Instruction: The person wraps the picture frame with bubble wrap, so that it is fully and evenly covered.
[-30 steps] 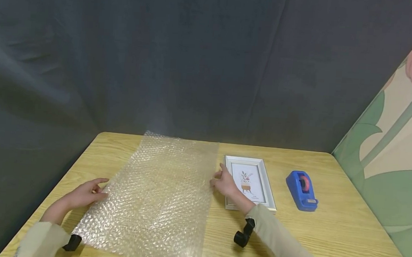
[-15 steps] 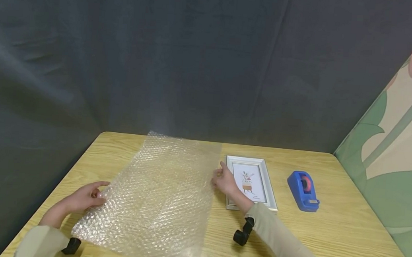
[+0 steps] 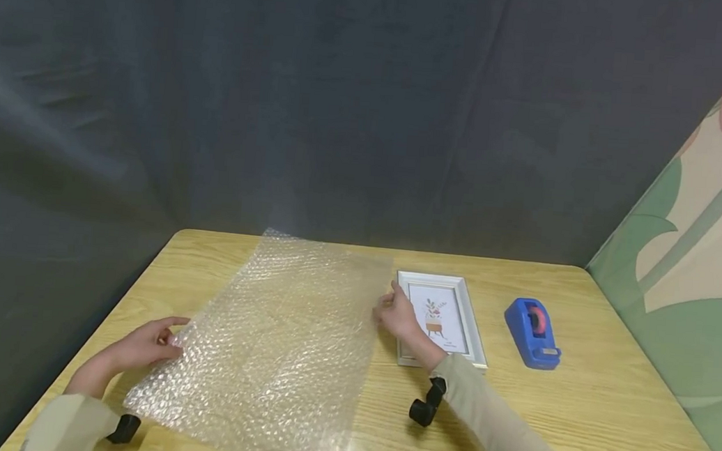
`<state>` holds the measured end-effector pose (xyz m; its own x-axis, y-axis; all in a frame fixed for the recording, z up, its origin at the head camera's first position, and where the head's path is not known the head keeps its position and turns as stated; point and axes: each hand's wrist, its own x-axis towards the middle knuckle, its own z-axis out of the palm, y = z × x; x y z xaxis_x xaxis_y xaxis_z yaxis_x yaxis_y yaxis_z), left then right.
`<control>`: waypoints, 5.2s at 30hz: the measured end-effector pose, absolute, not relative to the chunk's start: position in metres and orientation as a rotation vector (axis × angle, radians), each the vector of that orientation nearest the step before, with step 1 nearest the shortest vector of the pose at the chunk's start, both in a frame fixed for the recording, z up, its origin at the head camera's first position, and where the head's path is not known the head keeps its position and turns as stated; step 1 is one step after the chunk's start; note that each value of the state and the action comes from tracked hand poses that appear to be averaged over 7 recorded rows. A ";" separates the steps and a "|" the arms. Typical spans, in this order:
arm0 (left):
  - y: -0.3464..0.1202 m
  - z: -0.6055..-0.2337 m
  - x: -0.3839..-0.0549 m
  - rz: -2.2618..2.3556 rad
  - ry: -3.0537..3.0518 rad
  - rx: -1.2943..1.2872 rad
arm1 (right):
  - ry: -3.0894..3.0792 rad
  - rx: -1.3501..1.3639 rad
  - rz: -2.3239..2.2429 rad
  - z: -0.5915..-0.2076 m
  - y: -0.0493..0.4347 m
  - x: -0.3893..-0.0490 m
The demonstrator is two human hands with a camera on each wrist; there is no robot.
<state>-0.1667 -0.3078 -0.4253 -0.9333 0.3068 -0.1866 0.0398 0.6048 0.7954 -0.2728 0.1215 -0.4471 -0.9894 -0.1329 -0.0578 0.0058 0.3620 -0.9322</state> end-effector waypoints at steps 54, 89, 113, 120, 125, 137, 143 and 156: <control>-0.281 -0.424 -0.115 1.283 2.717 -0.205 | 2.251 -0.300 -1.799 -0.457 0.149 -0.356; -0.214 -0.395 -0.132 0.708 3.122 -0.789 | 2.284 -0.639 -1.500 -0.469 0.212 -0.415; 0.022 -0.424 -0.252 1.020 3.138 -0.385 | 2.424 -0.803 -1.390 -0.483 0.287 -0.476; 0.059 -0.434 -0.264 1.172 3.143 -0.408 | 2.425 -0.785 -1.337 -0.489 0.285 -0.476; 0.076 -0.442 -0.267 1.195 3.146 -0.387 | 2.431 -0.792 -1.307 -0.495 0.285 -0.477; 0.098 -0.461 -0.277 1.102 3.172 -0.323 | 2.516 -0.811 -1.222 -0.498 0.283 -0.478; 0.101 -0.469 -0.281 1.146 3.141 -0.309 | 2.512 -0.829 -1.239 -0.500 0.284 -0.475; 0.102 -0.481 -0.288 0.986 3.269 -0.240 | 2.535 -0.694 -1.262 -0.500 0.285 -0.465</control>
